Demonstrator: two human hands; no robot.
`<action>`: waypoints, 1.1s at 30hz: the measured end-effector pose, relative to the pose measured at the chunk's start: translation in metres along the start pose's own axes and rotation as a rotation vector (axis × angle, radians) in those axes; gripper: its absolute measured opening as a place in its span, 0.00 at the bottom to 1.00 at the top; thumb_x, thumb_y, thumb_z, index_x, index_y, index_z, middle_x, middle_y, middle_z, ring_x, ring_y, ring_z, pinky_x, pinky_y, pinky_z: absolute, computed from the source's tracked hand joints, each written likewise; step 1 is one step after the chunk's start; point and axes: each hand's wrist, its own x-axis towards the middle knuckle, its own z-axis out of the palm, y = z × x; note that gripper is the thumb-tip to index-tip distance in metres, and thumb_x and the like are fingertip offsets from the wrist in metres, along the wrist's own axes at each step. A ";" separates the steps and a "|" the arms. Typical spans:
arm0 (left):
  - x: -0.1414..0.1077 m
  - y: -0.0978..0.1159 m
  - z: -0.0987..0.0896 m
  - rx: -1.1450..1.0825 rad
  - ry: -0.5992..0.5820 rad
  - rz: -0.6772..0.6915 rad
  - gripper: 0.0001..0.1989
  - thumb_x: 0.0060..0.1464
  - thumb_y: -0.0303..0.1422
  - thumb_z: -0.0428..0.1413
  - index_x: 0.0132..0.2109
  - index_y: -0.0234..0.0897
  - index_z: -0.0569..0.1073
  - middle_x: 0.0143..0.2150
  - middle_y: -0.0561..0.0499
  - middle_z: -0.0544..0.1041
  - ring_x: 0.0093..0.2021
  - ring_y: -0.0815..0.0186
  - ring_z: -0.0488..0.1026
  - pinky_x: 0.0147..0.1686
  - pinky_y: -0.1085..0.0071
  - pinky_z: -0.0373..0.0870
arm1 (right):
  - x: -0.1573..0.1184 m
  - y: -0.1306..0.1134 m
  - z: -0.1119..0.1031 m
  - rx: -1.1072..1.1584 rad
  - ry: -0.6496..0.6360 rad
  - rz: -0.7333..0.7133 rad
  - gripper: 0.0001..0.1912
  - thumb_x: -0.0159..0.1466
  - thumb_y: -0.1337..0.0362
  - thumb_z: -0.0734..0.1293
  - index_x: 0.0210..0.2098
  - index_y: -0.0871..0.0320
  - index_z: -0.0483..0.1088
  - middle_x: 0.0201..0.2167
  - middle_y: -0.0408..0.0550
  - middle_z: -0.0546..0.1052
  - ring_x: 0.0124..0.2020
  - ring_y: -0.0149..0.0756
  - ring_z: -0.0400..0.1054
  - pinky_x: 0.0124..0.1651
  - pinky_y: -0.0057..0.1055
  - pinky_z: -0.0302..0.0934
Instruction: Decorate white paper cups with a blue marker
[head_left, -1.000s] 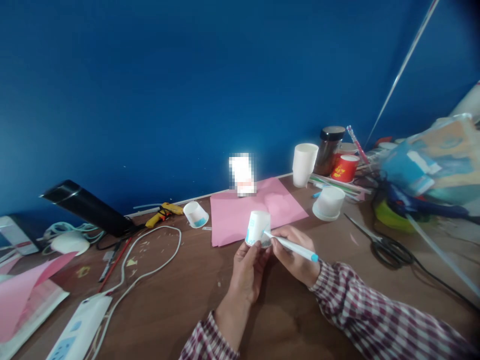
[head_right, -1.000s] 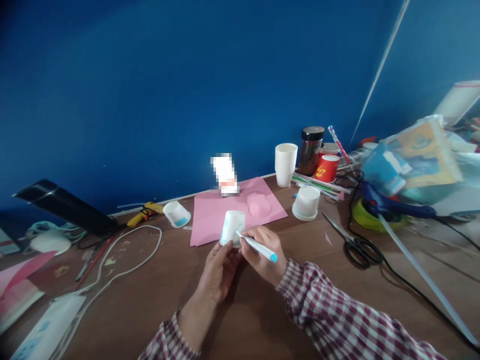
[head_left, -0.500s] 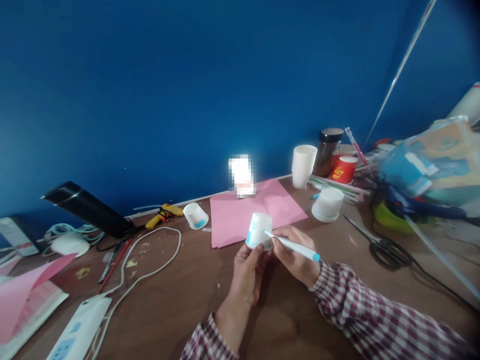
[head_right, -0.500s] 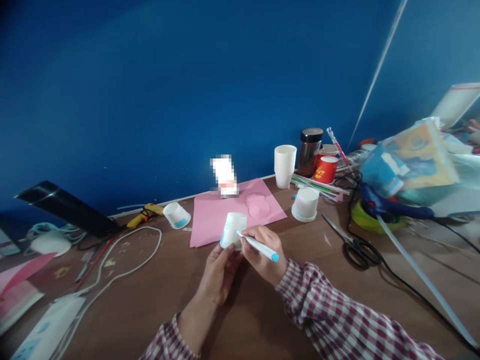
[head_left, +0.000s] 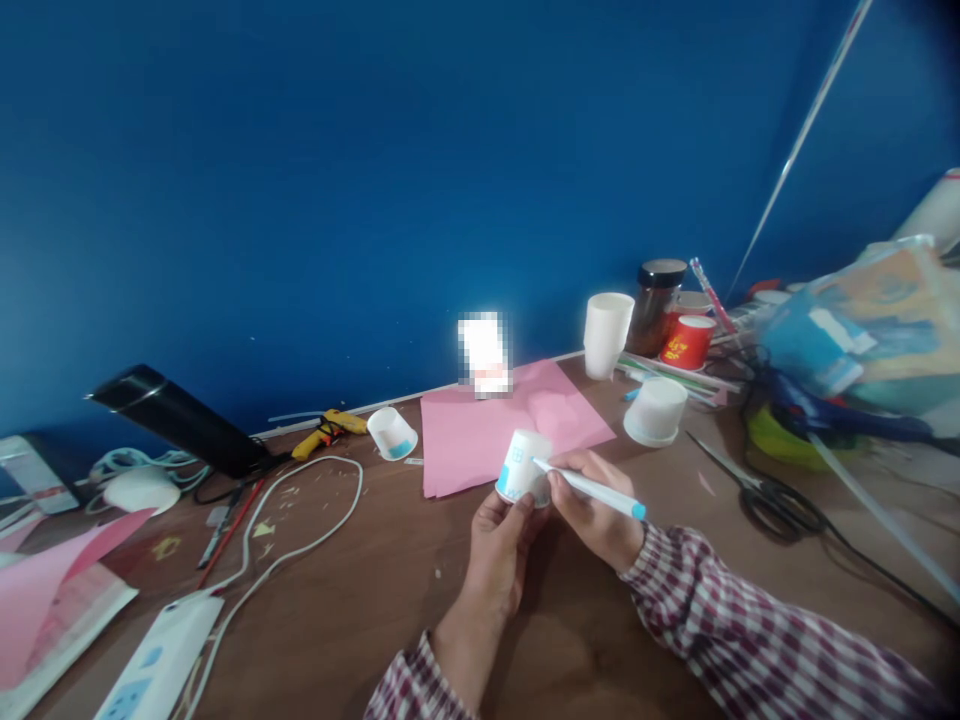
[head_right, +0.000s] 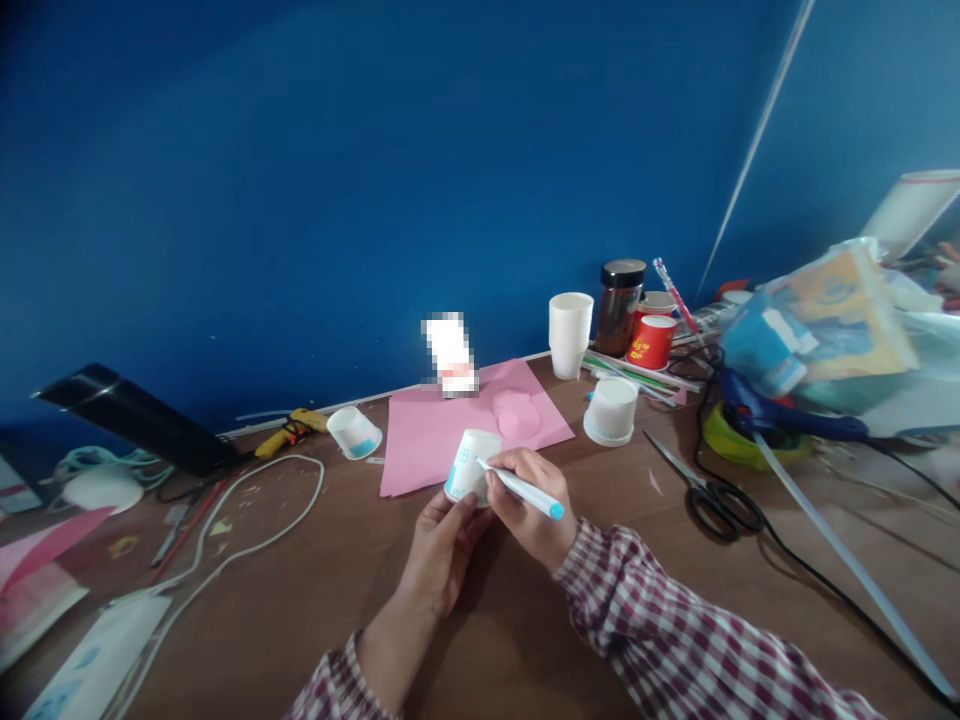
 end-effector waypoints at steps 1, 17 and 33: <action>0.000 0.000 0.000 0.005 -0.001 -0.001 0.13 0.44 0.30 0.69 0.39 0.33 0.80 0.39 0.47 0.83 0.37 0.67 0.78 0.41 0.71 0.75 | 0.000 0.000 0.000 -0.004 0.002 0.001 0.04 0.65 0.66 0.65 0.34 0.56 0.70 0.26 0.43 0.75 0.26 0.32 0.71 0.32 0.27 0.68; -0.002 0.001 0.004 0.057 0.013 0.001 0.16 0.40 0.32 0.71 0.39 0.32 0.80 0.38 0.46 0.82 0.36 0.65 0.78 0.41 0.70 0.75 | 0.002 0.000 -0.002 -0.038 -0.010 0.017 0.06 0.66 0.62 0.63 0.33 0.55 0.70 0.26 0.43 0.76 0.25 0.33 0.72 0.32 0.28 0.68; -0.001 -0.001 0.003 0.061 0.035 0.022 0.17 0.40 0.34 0.71 0.38 0.31 0.80 0.37 0.45 0.82 0.35 0.66 0.78 0.41 0.68 0.76 | 0.001 0.000 -0.001 -0.024 -0.026 0.018 0.06 0.66 0.62 0.64 0.33 0.55 0.70 0.26 0.44 0.76 0.26 0.34 0.72 0.32 0.29 0.69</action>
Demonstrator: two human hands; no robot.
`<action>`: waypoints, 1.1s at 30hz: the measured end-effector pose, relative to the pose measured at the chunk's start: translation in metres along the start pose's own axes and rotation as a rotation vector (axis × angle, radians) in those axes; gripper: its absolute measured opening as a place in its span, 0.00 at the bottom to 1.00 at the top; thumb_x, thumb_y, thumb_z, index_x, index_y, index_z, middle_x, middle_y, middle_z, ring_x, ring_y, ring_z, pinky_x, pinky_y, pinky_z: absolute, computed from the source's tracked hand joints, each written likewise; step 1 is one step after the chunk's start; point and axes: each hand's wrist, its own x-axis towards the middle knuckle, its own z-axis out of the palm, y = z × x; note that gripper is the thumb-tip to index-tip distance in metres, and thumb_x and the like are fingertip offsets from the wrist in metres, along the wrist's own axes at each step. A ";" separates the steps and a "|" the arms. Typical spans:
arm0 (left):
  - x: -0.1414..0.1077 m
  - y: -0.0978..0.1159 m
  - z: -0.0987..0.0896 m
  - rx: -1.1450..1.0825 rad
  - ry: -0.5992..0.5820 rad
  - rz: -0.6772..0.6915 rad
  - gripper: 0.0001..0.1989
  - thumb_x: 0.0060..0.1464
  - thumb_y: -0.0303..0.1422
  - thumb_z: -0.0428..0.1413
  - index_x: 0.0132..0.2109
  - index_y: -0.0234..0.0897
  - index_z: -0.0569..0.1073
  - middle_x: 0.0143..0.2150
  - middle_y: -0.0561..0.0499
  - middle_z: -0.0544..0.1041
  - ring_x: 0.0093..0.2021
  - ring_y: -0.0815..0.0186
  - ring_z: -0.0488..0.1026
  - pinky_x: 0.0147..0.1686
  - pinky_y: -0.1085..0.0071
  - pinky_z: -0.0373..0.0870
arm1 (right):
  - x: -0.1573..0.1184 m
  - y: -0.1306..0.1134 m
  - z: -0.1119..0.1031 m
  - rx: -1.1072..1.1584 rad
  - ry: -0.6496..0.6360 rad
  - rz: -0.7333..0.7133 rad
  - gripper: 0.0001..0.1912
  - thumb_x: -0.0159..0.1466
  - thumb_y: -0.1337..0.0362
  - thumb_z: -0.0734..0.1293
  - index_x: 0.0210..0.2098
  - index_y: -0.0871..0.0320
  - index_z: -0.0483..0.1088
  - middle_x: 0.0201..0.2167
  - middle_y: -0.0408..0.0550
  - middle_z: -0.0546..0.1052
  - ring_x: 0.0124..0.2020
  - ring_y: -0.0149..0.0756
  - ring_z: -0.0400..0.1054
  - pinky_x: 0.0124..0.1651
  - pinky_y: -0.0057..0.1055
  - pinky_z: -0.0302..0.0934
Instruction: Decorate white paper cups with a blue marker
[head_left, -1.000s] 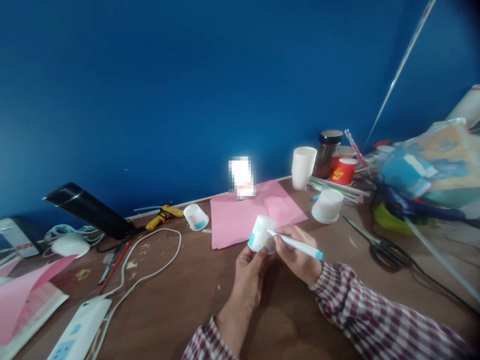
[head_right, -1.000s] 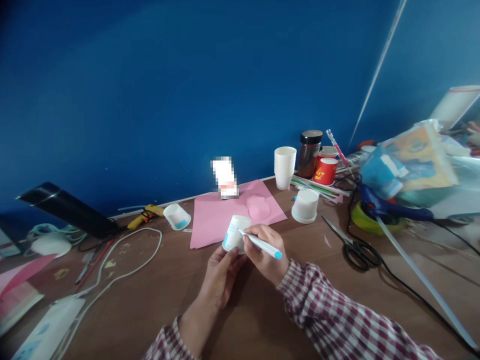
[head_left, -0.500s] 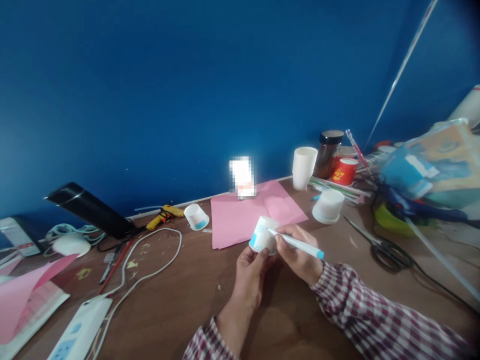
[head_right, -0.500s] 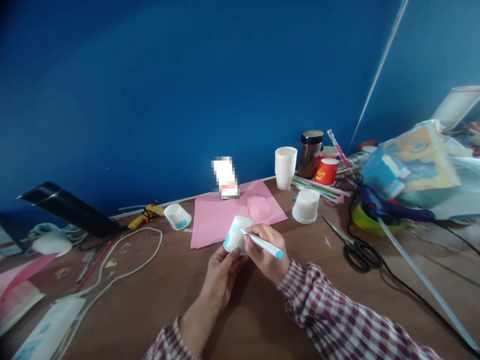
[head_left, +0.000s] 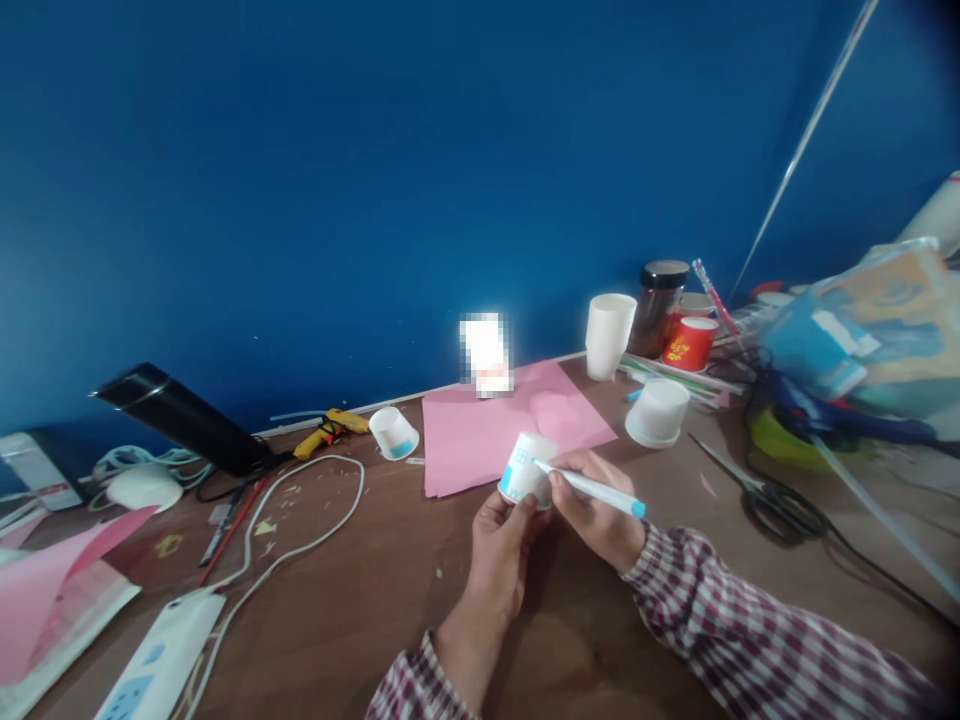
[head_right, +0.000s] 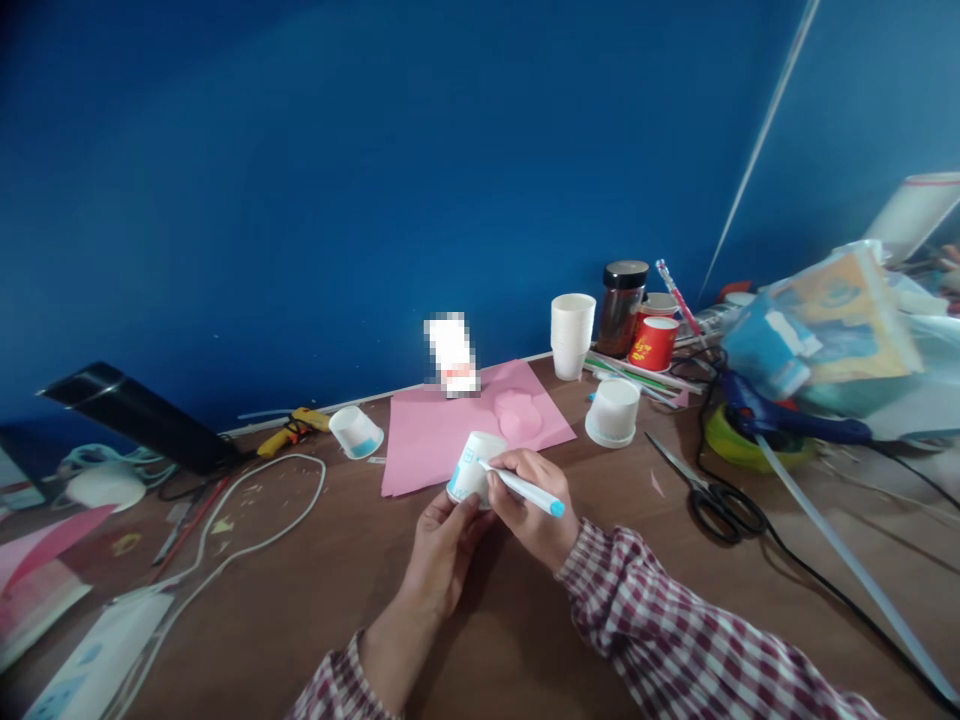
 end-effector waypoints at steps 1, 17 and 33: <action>0.000 0.000 0.000 -0.001 0.002 0.001 0.17 0.40 0.34 0.71 0.38 0.31 0.80 0.37 0.45 0.82 0.35 0.66 0.78 0.41 0.68 0.76 | 0.000 0.000 0.000 -0.001 -0.002 -0.002 0.07 0.66 0.62 0.63 0.33 0.55 0.70 0.26 0.44 0.77 0.26 0.34 0.72 0.32 0.29 0.69; 0.000 0.001 -0.001 -0.002 -0.003 -0.008 0.15 0.43 0.32 0.70 0.39 0.31 0.80 0.38 0.45 0.81 0.36 0.67 0.77 0.39 0.72 0.75 | 0.003 0.002 -0.002 -0.001 0.026 0.015 0.05 0.64 0.64 0.64 0.32 0.56 0.70 0.25 0.43 0.76 0.25 0.34 0.72 0.31 0.28 0.68; 0.005 0.002 -0.003 -0.101 0.041 -0.025 0.15 0.41 0.30 0.70 0.39 0.31 0.80 0.38 0.45 0.82 0.36 0.67 0.78 0.39 0.73 0.76 | 0.000 0.003 -0.002 0.063 0.043 0.029 0.03 0.64 0.66 0.65 0.35 0.56 0.70 0.27 0.43 0.76 0.26 0.32 0.72 0.31 0.25 0.67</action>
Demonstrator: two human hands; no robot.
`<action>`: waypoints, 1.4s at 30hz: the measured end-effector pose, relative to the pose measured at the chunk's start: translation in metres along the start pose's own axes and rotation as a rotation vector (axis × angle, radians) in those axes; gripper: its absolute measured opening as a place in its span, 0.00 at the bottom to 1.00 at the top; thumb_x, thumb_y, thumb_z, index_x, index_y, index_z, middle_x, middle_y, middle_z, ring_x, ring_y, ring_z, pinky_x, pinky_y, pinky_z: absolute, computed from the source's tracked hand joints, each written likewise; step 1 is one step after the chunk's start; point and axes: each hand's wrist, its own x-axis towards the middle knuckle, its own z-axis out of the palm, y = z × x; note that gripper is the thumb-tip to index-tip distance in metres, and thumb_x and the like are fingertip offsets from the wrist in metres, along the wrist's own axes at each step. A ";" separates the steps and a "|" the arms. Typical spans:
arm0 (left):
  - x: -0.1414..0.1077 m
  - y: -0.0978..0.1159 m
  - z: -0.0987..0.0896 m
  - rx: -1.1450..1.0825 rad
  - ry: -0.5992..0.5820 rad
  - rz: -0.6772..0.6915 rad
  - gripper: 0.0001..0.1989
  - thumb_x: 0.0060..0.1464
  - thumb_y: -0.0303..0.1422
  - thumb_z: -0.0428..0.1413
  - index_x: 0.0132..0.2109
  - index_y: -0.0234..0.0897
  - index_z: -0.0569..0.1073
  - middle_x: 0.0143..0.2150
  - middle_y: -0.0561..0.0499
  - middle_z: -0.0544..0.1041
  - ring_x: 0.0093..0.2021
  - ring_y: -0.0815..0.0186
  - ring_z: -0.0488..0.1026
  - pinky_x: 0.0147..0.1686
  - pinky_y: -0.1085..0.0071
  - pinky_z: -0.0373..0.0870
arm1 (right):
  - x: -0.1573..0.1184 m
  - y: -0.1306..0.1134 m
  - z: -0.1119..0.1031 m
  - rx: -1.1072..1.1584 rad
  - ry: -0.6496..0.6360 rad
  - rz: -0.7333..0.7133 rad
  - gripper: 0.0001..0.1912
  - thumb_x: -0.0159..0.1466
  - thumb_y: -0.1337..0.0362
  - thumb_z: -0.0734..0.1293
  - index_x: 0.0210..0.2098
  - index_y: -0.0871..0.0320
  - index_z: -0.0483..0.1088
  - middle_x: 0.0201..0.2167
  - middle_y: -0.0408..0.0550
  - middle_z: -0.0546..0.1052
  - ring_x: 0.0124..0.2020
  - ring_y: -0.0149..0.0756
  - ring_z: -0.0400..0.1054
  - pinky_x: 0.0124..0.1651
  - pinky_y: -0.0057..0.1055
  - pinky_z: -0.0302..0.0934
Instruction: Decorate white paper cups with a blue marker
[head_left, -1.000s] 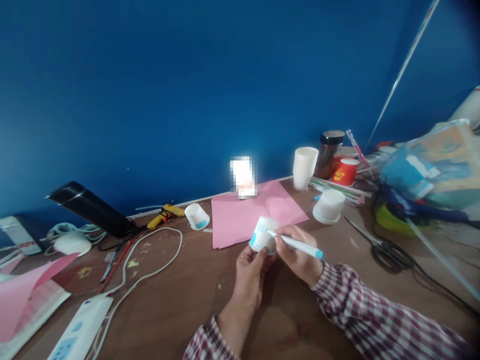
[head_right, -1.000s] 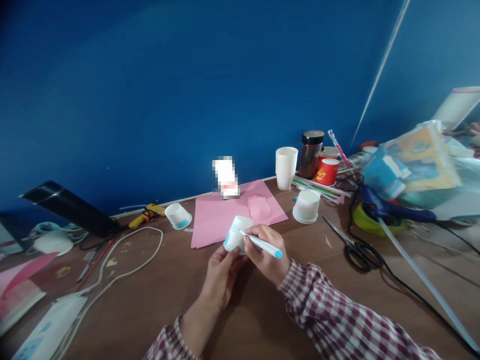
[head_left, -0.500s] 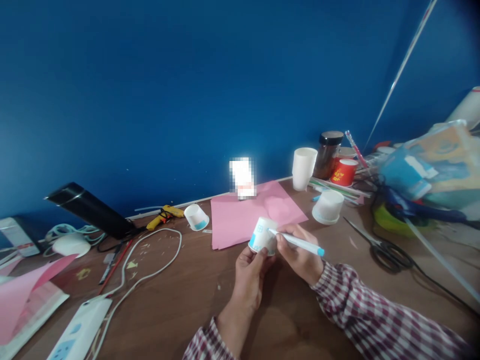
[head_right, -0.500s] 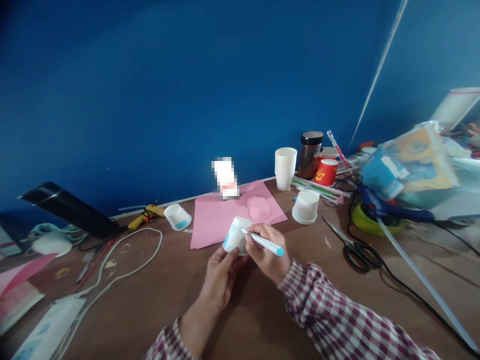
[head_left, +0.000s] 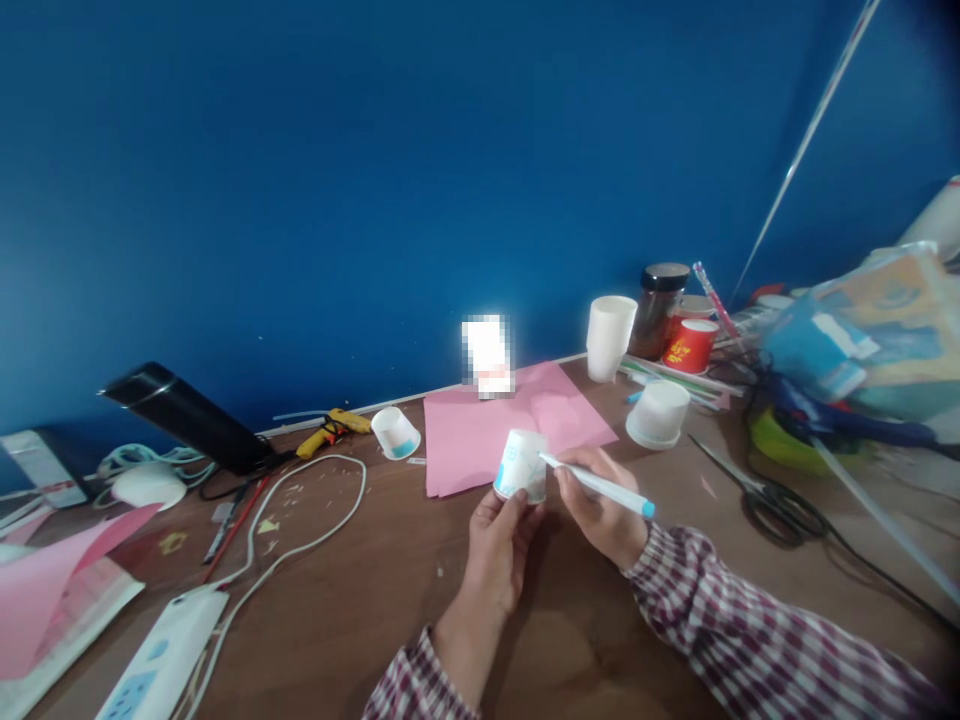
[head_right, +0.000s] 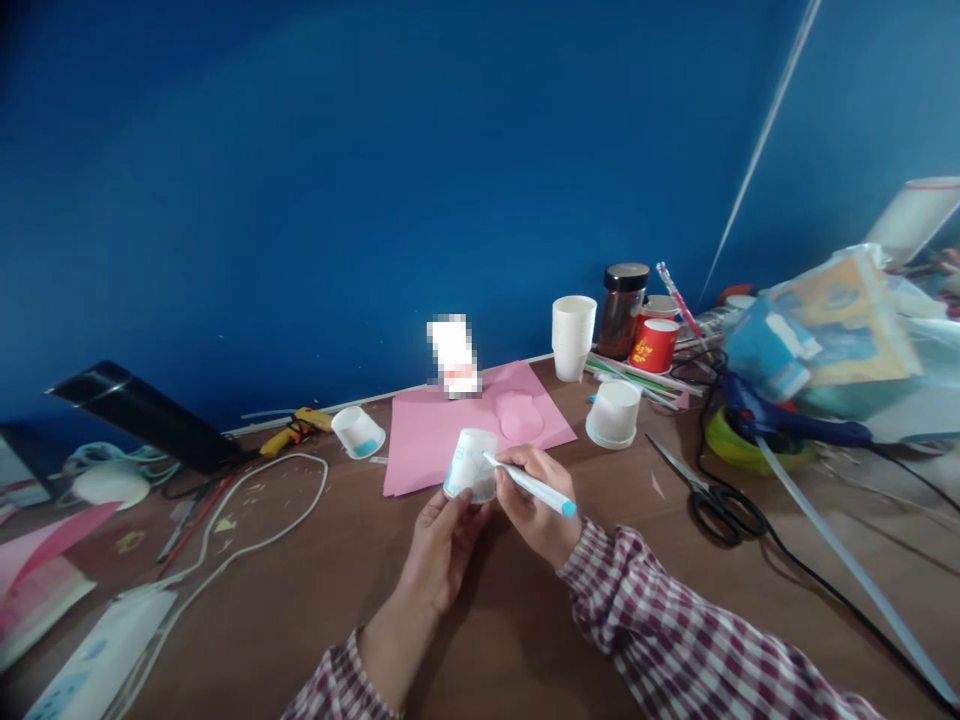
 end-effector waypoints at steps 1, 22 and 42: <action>0.000 0.001 0.000 -0.013 0.007 -0.002 0.15 0.41 0.30 0.70 0.38 0.31 0.80 0.38 0.46 0.82 0.36 0.67 0.78 0.39 0.73 0.76 | 0.000 0.000 0.000 0.001 -0.002 0.001 0.03 0.64 0.66 0.65 0.35 0.56 0.70 0.27 0.43 0.76 0.26 0.32 0.72 0.31 0.26 0.67; 0.002 0.001 0.000 -0.064 0.008 -0.015 0.13 0.42 0.29 0.70 0.37 0.30 0.79 0.35 0.46 0.82 0.32 0.69 0.77 0.38 0.74 0.77 | -0.005 -0.001 0.005 -0.022 -0.070 -0.061 0.04 0.64 0.67 0.65 0.34 0.57 0.71 0.28 0.45 0.77 0.28 0.33 0.73 0.35 0.27 0.68; 0.001 0.000 -0.001 -0.066 -0.014 0.006 0.12 0.44 0.28 0.69 0.37 0.31 0.80 0.35 0.49 0.81 0.33 0.70 0.77 0.39 0.74 0.77 | -0.005 0.000 0.006 -0.040 -0.093 -0.061 0.04 0.65 0.66 0.64 0.34 0.56 0.71 0.28 0.45 0.78 0.28 0.34 0.74 0.35 0.28 0.69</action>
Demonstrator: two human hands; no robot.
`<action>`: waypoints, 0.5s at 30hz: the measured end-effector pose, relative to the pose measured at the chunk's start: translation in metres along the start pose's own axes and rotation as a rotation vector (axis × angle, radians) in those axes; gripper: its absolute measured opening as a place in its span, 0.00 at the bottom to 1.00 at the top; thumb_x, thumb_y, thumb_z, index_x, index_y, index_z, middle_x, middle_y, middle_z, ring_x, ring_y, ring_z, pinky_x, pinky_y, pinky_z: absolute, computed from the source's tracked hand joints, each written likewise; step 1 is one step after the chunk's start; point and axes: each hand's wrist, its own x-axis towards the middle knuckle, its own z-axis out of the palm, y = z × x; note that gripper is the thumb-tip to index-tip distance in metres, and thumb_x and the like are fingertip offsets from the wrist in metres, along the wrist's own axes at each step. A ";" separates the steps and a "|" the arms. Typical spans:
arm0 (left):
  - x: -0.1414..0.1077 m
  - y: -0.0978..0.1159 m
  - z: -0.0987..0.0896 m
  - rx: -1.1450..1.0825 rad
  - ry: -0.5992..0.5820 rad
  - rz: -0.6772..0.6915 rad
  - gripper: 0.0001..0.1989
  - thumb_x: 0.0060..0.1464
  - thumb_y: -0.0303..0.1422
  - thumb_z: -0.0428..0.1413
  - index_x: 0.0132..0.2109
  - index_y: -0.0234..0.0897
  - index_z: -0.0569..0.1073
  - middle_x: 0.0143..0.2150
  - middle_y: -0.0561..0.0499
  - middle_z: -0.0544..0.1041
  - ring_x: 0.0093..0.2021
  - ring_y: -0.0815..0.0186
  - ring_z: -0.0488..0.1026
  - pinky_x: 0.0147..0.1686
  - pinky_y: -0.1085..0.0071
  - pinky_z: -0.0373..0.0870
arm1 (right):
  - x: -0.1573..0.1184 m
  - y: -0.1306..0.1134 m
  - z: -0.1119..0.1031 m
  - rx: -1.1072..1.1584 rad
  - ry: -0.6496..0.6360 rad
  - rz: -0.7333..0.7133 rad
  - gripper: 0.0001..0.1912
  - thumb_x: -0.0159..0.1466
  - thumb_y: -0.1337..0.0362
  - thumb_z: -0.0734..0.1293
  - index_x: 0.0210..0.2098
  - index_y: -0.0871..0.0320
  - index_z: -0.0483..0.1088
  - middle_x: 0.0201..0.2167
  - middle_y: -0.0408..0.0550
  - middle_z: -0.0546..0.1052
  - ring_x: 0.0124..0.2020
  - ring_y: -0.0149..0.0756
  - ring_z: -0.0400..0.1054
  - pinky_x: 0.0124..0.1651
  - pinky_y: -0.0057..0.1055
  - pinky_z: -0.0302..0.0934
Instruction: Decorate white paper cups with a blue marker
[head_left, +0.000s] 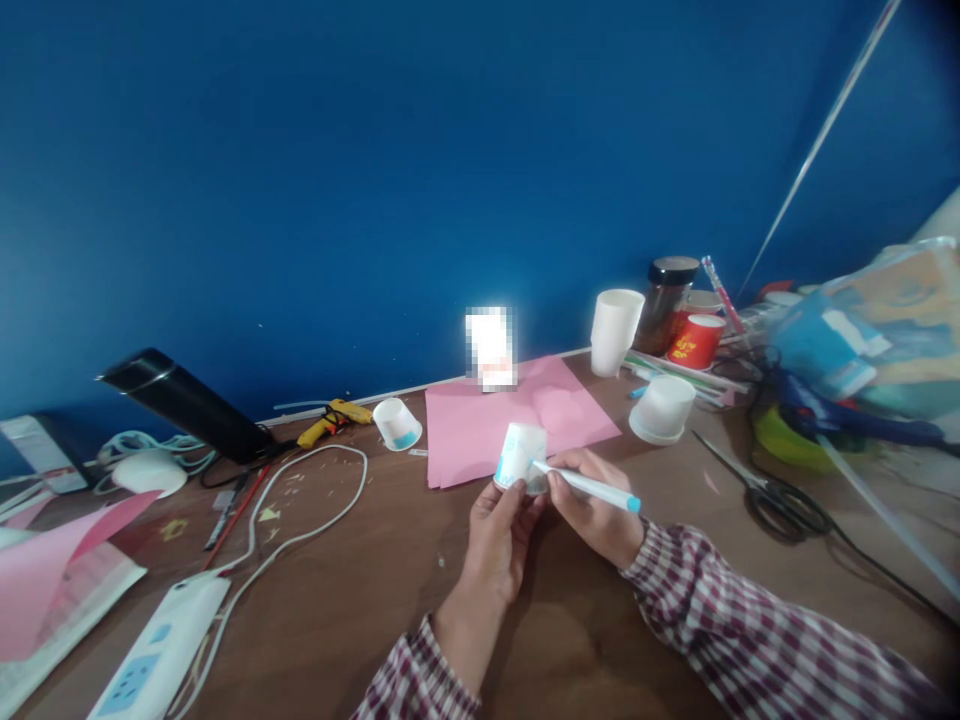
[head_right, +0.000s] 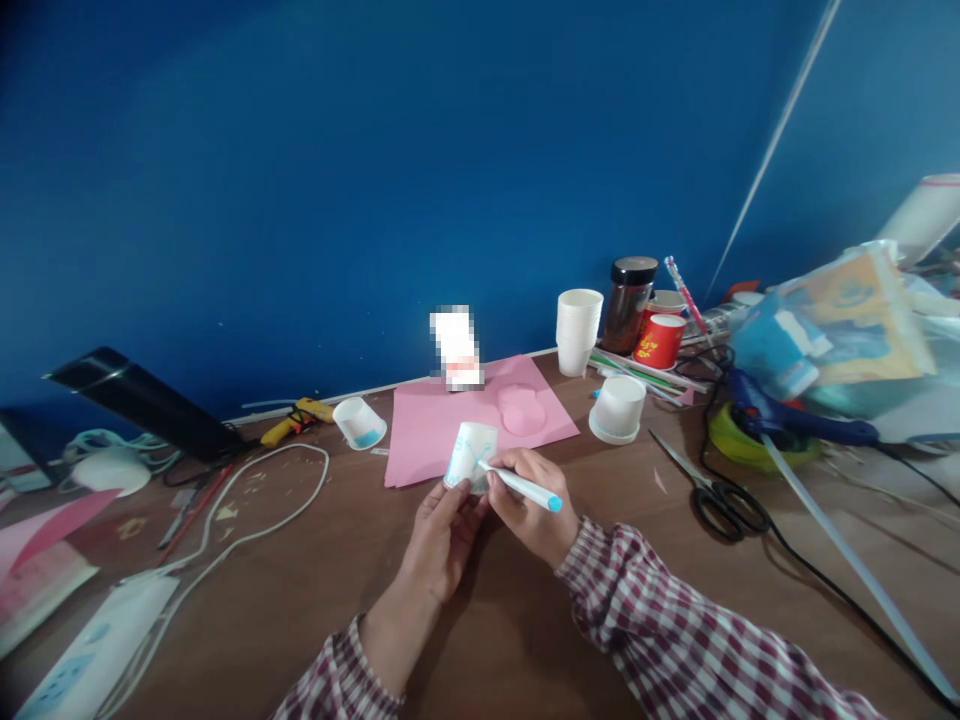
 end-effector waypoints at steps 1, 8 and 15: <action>0.000 0.000 0.000 0.001 0.003 0.000 0.12 0.44 0.28 0.69 0.37 0.31 0.79 0.35 0.49 0.81 0.33 0.70 0.77 0.39 0.74 0.77 | 0.000 0.000 0.000 -0.003 -0.003 0.002 0.04 0.65 0.65 0.64 0.34 0.56 0.70 0.28 0.45 0.78 0.28 0.34 0.74 0.34 0.28 0.69; 0.000 0.001 0.000 0.001 0.029 -0.010 0.12 0.42 0.29 0.70 0.36 0.31 0.79 0.34 0.48 0.82 0.33 0.69 0.77 0.39 0.73 0.76 | -0.001 -0.001 0.000 -0.015 -0.002 0.059 0.05 0.65 0.64 0.64 0.34 0.56 0.71 0.27 0.45 0.78 0.27 0.34 0.74 0.34 0.28 0.70; 0.001 -0.001 -0.001 0.004 0.013 -0.011 0.11 0.44 0.29 0.69 0.37 0.31 0.79 0.35 0.47 0.82 0.33 0.69 0.77 0.40 0.73 0.76 | -0.001 -0.003 -0.002 0.021 0.003 0.053 0.05 0.65 0.64 0.64 0.34 0.56 0.71 0.27 0.45 0.78 0.27 0.34 0.74 0.34 0.29 0.70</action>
